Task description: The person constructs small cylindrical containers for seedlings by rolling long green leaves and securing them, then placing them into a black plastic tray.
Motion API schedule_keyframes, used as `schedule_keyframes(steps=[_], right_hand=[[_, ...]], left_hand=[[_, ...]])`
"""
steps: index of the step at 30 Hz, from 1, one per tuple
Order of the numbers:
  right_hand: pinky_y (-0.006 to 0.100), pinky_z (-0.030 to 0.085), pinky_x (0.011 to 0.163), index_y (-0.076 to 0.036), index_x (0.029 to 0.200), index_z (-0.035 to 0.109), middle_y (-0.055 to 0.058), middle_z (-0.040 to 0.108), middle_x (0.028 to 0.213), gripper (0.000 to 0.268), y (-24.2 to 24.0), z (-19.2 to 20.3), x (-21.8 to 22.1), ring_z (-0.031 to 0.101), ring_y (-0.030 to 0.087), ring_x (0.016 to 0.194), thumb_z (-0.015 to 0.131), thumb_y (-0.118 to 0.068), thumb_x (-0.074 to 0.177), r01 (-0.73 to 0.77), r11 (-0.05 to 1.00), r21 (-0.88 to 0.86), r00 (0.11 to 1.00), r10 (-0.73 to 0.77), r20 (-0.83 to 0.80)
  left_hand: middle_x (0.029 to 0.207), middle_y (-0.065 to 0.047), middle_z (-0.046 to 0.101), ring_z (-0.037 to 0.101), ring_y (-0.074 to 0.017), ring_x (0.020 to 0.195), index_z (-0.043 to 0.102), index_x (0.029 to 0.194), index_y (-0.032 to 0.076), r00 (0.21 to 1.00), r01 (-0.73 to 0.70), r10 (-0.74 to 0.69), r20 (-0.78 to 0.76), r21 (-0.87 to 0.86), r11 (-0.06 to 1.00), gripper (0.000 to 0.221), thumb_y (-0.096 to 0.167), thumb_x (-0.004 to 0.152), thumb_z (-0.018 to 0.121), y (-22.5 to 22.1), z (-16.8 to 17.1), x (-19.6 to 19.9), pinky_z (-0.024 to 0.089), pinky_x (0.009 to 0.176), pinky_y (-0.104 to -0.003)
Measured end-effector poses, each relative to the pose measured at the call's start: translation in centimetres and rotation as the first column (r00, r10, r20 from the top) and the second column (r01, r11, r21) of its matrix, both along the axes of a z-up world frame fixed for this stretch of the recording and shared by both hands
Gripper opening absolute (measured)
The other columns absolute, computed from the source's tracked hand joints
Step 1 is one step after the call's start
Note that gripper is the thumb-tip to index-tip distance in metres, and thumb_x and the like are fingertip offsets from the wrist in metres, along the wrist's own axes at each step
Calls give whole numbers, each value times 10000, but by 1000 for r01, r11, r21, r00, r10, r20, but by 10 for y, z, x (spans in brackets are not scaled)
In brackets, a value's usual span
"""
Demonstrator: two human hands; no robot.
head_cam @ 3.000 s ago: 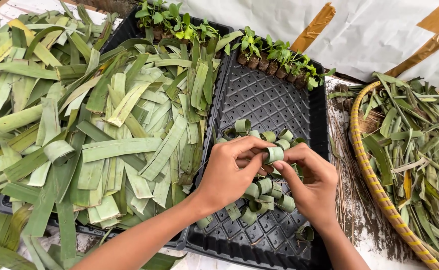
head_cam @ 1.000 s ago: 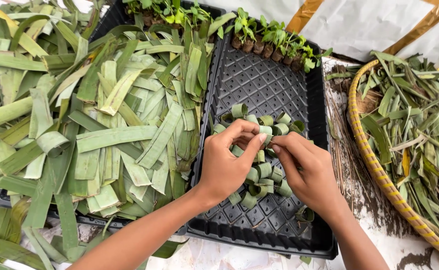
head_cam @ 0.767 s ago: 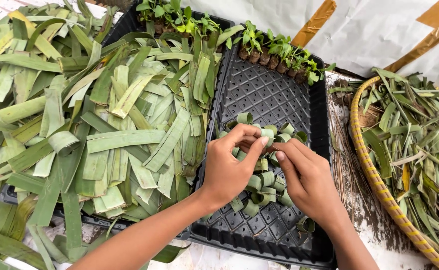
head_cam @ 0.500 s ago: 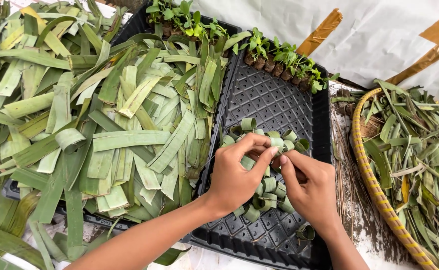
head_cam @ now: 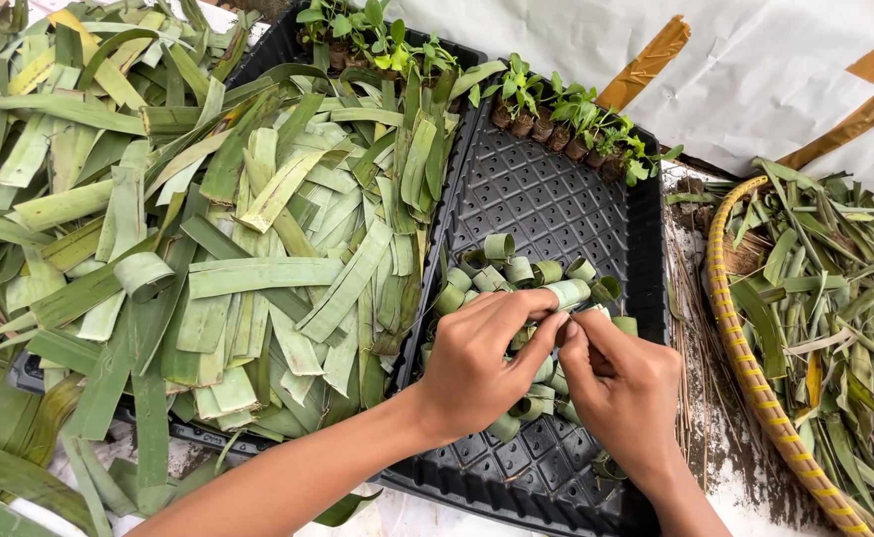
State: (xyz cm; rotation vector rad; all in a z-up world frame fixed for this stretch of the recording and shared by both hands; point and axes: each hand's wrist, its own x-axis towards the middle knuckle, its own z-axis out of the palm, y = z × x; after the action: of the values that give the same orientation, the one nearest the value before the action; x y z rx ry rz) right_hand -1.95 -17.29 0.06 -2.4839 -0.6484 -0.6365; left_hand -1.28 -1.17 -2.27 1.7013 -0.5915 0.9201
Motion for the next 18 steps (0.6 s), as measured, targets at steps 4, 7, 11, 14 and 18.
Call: schedule_keyframes(steps=[4, 7, 11, 14, 18], right_hand=[[298, 223, 462, -100, 816, 676, -23, 333, 507, 183, -4, -3, 2, 246, 95, 463, 560, -92, 957, 25, 999, 36, 1000, -25, 18], [283, 208, 465, -99, 749, 599, -33, 328, 520, 223, -2, -1, 4, 235, 82, 472, 542, -73, 962, -15, 997, 82, 999, 17, -29], [281, 210, 459, -87, 789, 650, -33, 345, 511, 200, -2, -1, 3, 243, 75, 462, 555, -83, 965, -6, 997, 79, 1000, 8, -22], [284, 217, 461, -85, 796, 654, -28, 337, 514, 188, 0, -1, 1, 242, 80, 473, 570, -62, 962, 2, 997, 76, 1000, -2, -9], [290, 227, 454, -97, 751, 546, -16, 302, 519, 224, 1, 3, -3, 219, 99, 483, 544, -72, 973, -5, 1000, 18, 1000, 4, 23]], left_hand=[[924, -120, 747, 748, -199, 812, 644, 1052, -25, 998, 37, -39, -47, -45, 998, 109, 37, 977, 693, -1, 2, -1, 639, 739, -293], [903, -85, 738, 727, -163, 793, 648, 1044, 14, 976, 118, -143, -164, -153, 981, 82, 71, 987, 666, 2, 4, 0, 618, 744, -277], [921, -112, 744, 739, -184, 807, 646, 1059, -11, 978, 134, -154, -140, -145, 980, 102, 58, 987, 667, 2, 3, 0, 635, 753, -283], [941, -132, 739, 742, -210, 828, 642, 1070, -46, 997, 79, -79, -10, -31, 996, 116, 22, 986, 685, 3, 2, 1, 638, 761, -299], [961, -158, 716, 725, -267, 826, 609, 1091, -58, 989, 86, -95, 112, 82, 993, 87, -33, 1013, 639, 5, 0, 2, 574, 777, -374]])
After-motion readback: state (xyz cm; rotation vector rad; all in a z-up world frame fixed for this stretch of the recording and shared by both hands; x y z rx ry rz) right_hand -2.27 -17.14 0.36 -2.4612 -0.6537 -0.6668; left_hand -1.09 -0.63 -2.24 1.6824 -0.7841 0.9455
